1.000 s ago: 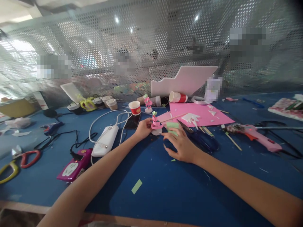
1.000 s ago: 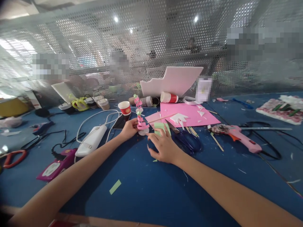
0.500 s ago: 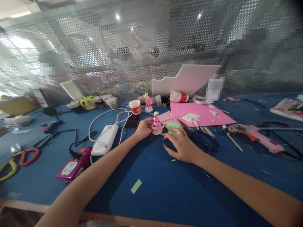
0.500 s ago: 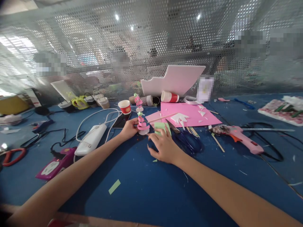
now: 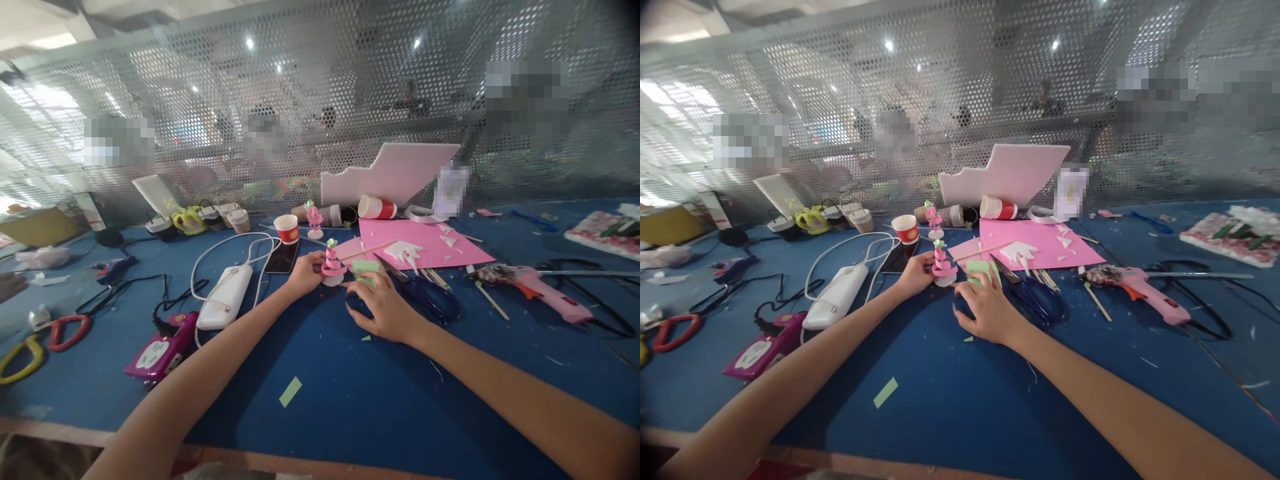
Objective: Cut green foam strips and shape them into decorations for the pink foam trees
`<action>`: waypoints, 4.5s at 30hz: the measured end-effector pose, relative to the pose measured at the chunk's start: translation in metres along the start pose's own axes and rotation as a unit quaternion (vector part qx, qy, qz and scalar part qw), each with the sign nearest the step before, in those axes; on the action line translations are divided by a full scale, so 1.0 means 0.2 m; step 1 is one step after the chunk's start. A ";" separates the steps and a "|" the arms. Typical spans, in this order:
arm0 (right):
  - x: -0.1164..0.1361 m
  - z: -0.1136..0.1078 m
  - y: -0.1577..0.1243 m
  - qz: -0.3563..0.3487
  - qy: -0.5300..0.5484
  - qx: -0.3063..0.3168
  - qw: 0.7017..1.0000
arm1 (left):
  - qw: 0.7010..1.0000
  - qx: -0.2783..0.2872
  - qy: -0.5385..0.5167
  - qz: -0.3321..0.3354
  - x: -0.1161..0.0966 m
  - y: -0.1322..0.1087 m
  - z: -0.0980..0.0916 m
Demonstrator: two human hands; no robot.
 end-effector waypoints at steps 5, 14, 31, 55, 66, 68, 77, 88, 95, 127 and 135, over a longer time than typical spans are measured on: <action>0.00 0.00 0.00 0.004 0.005 0.000 1.000 | 1.000 0.006 0.000 0.004 -0.01 0.00 0.00; 0.00 0.00 0.00 0.004 0.000 0.000 1.000 | 1.000 -0.002 0.001 -0.007 -0.03 -0.01 -0.01; 0.00 0.01 0.00 0.008 -0.001 -0.001 1.000 | 0.999 -0.017 0.038 0.006 -0.05 -0.02 -0.02; 0.00 0.01 0.00 0.008 0.009 -0.001 1.000 | 1.000 -0.005 -0.006 -0.015 -0.01 -0.03 -0.01; 0.00 0.02 0.00 0.001 0.006 0.000 1.000 | 0.998 -0.004 -0.051 -0.036 -0.02 -0.03 0.00; 0.00 0.02 0.00 0.002 0.005 0.002 1.000 | 0.998 -0.006 -0.055 -0.039 -0.02 -0.03 0.00; 0.00 0.02 0.00 0.008 0.008 0.003 1.000 | 0.996 -0.004 -0.070 -0.047 -0.04 -0.03 0.00; -0.01 0.02 0.00 -0.001 0.008 -0.002 1.000 | 0.996 0.007 -0.081 -0.040 -0.05 -0.03 0.00; -0.01 0.01 0.00 0.000 0.006 0.000 1.000 | 0.998 -0.001 -0.053 -0.024 -0.04 -0.03 -0.01; 0.00 0.01 0.00 0.000 0.011 -0.001 1.000 | 1.000 0.000 -0.001 0.001 0.00 -0.02 0.00; 0.00 0.01 0.00 -0.002 0.008 0.001 1.000 | 1.000 0.000 -0.006 -0.014 -0.02 -0.02 0.00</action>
Point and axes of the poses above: each hand's wrist, its own y-axis towards the middle knuckle, its own z-axis out of the palm, x = y × z, the point moved 4 cm from there along y, towards the middle knuckle, and after that the axes turned 7 degrees about -z, right-handed, at the moved point
